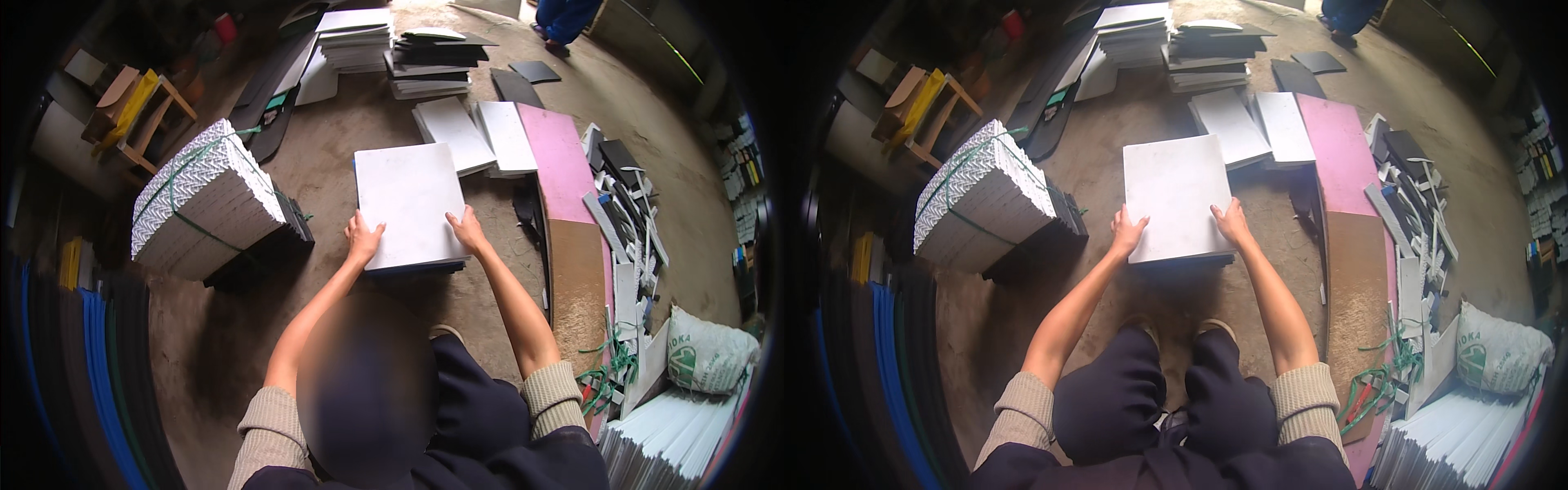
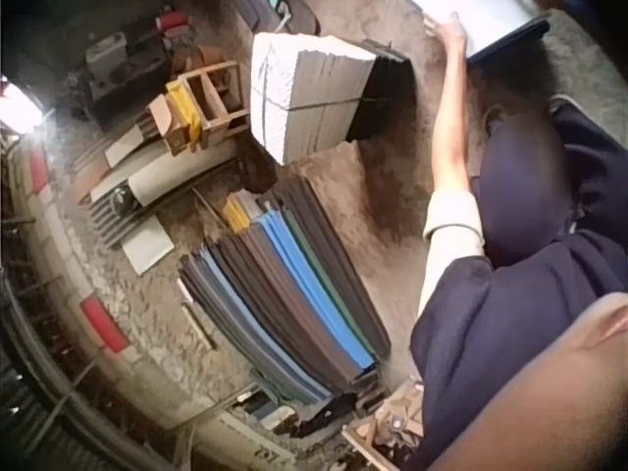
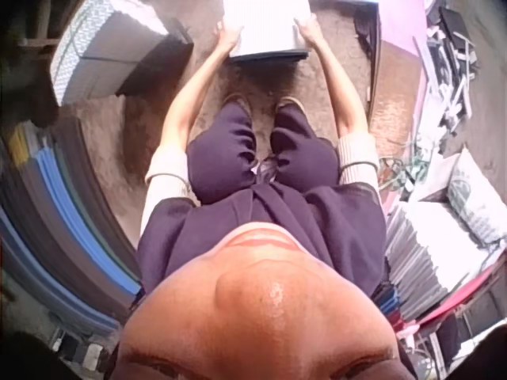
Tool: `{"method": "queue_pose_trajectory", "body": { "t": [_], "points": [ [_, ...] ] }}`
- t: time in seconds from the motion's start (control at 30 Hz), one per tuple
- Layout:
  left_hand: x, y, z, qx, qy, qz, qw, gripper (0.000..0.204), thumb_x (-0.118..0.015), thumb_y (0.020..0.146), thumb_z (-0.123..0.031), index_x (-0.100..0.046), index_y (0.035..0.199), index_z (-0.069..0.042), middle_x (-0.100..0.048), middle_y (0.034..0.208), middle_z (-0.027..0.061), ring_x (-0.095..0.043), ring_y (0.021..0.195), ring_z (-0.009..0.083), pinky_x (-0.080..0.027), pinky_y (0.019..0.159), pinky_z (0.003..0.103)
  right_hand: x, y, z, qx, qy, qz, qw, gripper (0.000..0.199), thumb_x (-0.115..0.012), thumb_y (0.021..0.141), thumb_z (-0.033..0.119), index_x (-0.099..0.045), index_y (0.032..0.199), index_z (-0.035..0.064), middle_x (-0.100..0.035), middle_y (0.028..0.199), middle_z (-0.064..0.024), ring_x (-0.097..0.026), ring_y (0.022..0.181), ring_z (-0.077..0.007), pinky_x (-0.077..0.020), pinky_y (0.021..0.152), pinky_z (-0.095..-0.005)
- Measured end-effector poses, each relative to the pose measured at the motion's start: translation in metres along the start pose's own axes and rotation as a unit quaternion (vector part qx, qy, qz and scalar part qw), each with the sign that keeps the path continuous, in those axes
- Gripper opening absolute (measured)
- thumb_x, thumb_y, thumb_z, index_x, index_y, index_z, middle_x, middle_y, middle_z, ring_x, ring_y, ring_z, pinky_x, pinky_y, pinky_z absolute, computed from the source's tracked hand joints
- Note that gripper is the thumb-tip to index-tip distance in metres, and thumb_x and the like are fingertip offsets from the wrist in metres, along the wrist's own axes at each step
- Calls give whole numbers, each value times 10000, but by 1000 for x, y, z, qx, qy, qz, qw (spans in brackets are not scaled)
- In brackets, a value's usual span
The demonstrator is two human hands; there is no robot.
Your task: The person gathers loose white and colored sheets, aligns them into stacks, and secures each stack with green plastic strapping. The person then places the finished bundles aside and repeats the process with additional sheets.
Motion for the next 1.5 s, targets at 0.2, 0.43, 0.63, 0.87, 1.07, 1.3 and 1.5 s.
{"method": "queue_pose_trajectory", "body": {
  "t": [0.2,0.43,0.63,0.87,1.07,1.3,1.5],
  "points": [
    [12,-1,-51,-50,-84,-34,995,741,-657,684,-322,-320,1257,6,-332,1152,174,-305,1074,331,-247,952,396,15,20,-25,-13,176,-7,984,551,-584,786,389,-439,1104,-38,-561,972,-135,-547,844,-178,-436,747,-294],
    [5,-11,-102,-48,-293,98,950,805,-610,743,-256,-119,1351,-64,-227,1205,170,-264,1107,311,-247,971,380,21,7,-41,-97,243,60,963,587,-586,770,432,-467,1078,-54,-564,967,-126,-562,796,-169,-452,693,-279],
    [31,-31,-88,-119,-311,59,941,729,-571,764,-181,-150,1340,-36,-243,1287,188,-286,1173,297,-233,1000,356,44,-17,17,-17,281,27,959,538,-616,762,351,-469,1092,-48,-569,985,-125,-564,854,-164,-449,730,-275],
    [-8,-13,14,-21,-78,118,990,804,-492,797,-418,-115,1307,76,-154,1357,254,-181,1249,346,-160,1033,355,20,-7,8,-101,-77,-9,992,588,-617,751,349,-414,1166,-14,-451,1156,-196,-450,1052,-244,-360,887,-367],
    [-32,-9,28,84,-231,181,952,942,-433,783,-577,-24,1309,88,-132,1359,274,-157,1278,324,-151,1039,330,10,-8,16,-63,99,70,991,720,-648,725,299,-275,1252,-19,-457,1162,-188,-491,1024,-246,-386,874,-330],
    [-43,-3,34,86,-364,217,902,749,-496,798,-490,-236,1294,8,-419,1226,175,-422,1114,244,-322,939,315,-9,-5,16,-81,34,133,987,944,-671,675,398,-103,1330,26,-354,1264,-218,-372,1169,-278,-311,951,-367],
    [-40,-7,44,176,-339,238,893,823,-546,706,-554,-343,1221,56,-492,1132,183,-488,1026,242,-352,899,315,-26,-11,-8,-135,212,200,947,968,-636,665,491,-115,1330,19,-324,1274,-230,-370,1164,-310,-315,948,-408]
  ]
}}
Point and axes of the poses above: each hand's wrist, its own y-axis towards the middle knuckle, its own x-axis out of the back of the hand, z = x × y, the point moved 10 cm from there along y, towards the middle knuckle
